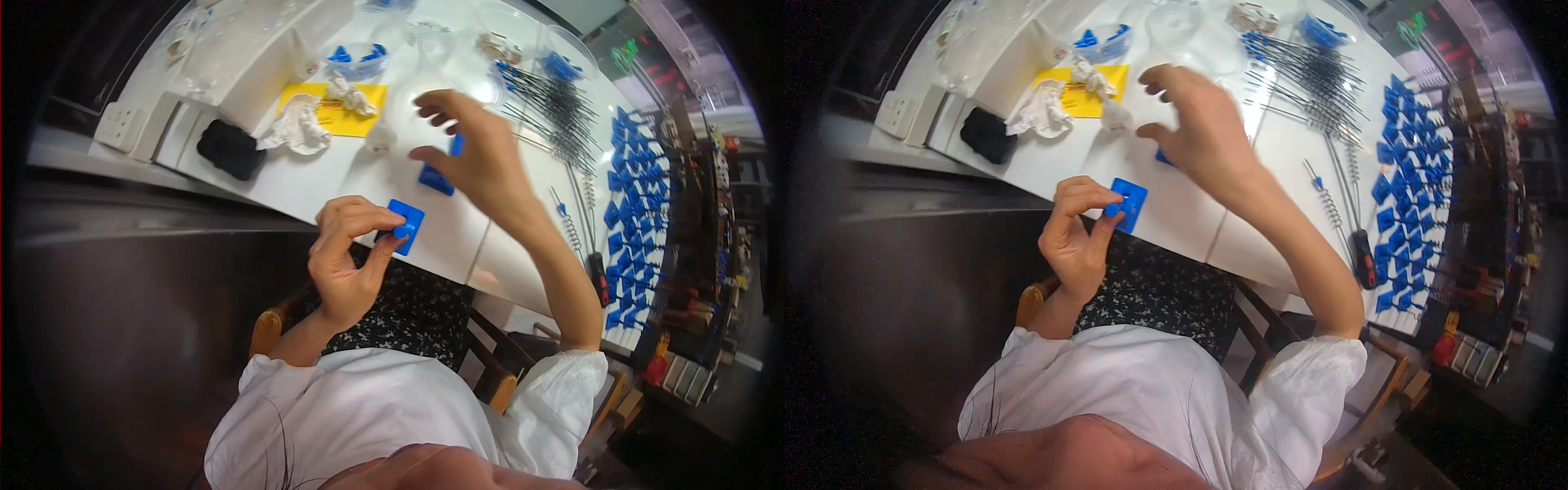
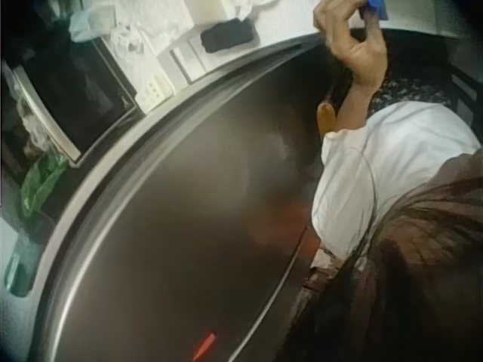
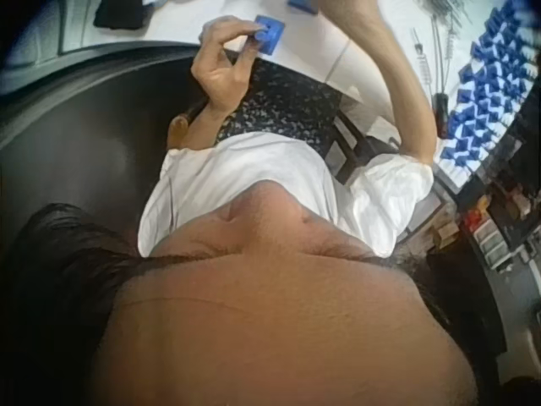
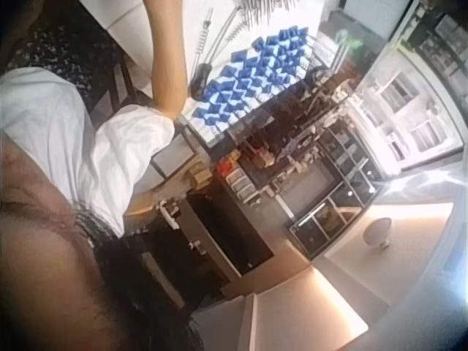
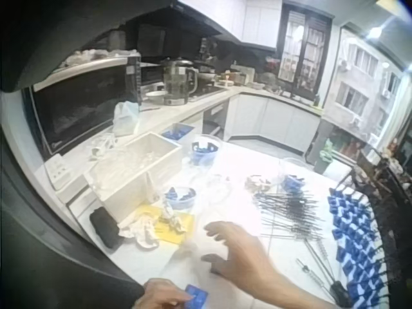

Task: The person applies glue from a glue bottle to a blue plastic part, then inserts a spiral spring wire into the glued part.

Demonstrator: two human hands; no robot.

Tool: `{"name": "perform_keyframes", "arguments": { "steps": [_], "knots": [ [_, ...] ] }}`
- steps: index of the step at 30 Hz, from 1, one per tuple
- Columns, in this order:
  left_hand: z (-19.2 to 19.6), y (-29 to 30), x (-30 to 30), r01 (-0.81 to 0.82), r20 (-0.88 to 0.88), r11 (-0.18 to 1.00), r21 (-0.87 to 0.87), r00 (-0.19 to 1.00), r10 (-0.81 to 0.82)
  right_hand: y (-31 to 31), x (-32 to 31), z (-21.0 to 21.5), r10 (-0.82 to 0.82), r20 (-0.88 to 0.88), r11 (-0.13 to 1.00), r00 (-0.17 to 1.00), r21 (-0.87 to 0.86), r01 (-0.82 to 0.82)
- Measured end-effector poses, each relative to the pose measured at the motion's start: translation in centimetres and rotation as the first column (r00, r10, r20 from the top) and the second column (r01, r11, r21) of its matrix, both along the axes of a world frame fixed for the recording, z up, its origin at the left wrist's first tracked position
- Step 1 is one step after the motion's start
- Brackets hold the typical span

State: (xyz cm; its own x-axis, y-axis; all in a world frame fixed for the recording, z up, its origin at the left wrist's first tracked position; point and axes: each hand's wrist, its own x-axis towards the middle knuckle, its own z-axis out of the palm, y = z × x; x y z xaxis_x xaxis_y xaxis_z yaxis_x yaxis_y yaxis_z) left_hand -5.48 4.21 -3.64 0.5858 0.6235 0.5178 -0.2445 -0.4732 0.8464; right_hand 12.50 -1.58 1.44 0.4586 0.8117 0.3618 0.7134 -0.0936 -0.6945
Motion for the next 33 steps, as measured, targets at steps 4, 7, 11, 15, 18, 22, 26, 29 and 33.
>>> {"name": "perform_keyframes", "arguments": {
  "steps": [4,7,11,15,18,22,26,29,33],
  "knots": [
    [-0.2,0.1,-0.1,-0.018,-0.009,1.000,0.004,1.000,0.018,-8.2,2.0,4.7,-0.239,0.050,0.971,0.970,-0.008,0.240],
    [-0.1,-0.7,1.1,0.053,-0.027,0.998,-0.020,0.998,-0.054,-15.1,3.0,4.5,-0.480,0.129,0.870,0.868,-0.057,0.489],
    [-0.2,-1.7,2.1,0.133,-0.055,0.991,-0.023,0.989,-0.134,-19.5,2.4,2.3,-0.509,0.152,0.815,0.847,-0.232,0.531],
    [-0.3,-2.6,2.8,0.173,-0.078,0.985,0.010,0.982,-0.172,-19.9,3.0,0.0,-0.366,0.295,0.848,0.882,-0.284,0.447],
    [0.0,-3.0,2.9,0.185,-0.097,0.982,0.036,0.979,-0.181,-19.4,3.9,-0.3,-0.125,0.518,0.850,0.846,-0.385,0.361],
    [0.0,-2.9,2.9,0.185,-0.104,0.981,0.059,0.978,-0.179,-19.4,4.7,-0.4,0.119,0.520,0.851,0.846,-0.492,0.183],
    [0.0,-2.8,2.8,0.190,-0.106,0.980,0.065,0.977,-0.182,-19.9,5.1,-0.9,0.208,0.557,0.883,0.804,-0.460,0.089],
    [0.1,-2.8,2.9,0.196,-0.110,0.978,0.067,0.976,-0.188,-19.9,5.4,-1.4,0.269,0.635,0.897,0.724,-0.439,0.052],
    [0.3,-3.0,3.2,0.207,-0.126,0.976,0.067,0.972,-0.197,-19.7,5.8,-1.6,0.247,0.653,0.927,0.716,-0.374,0.021]
  ]
}}
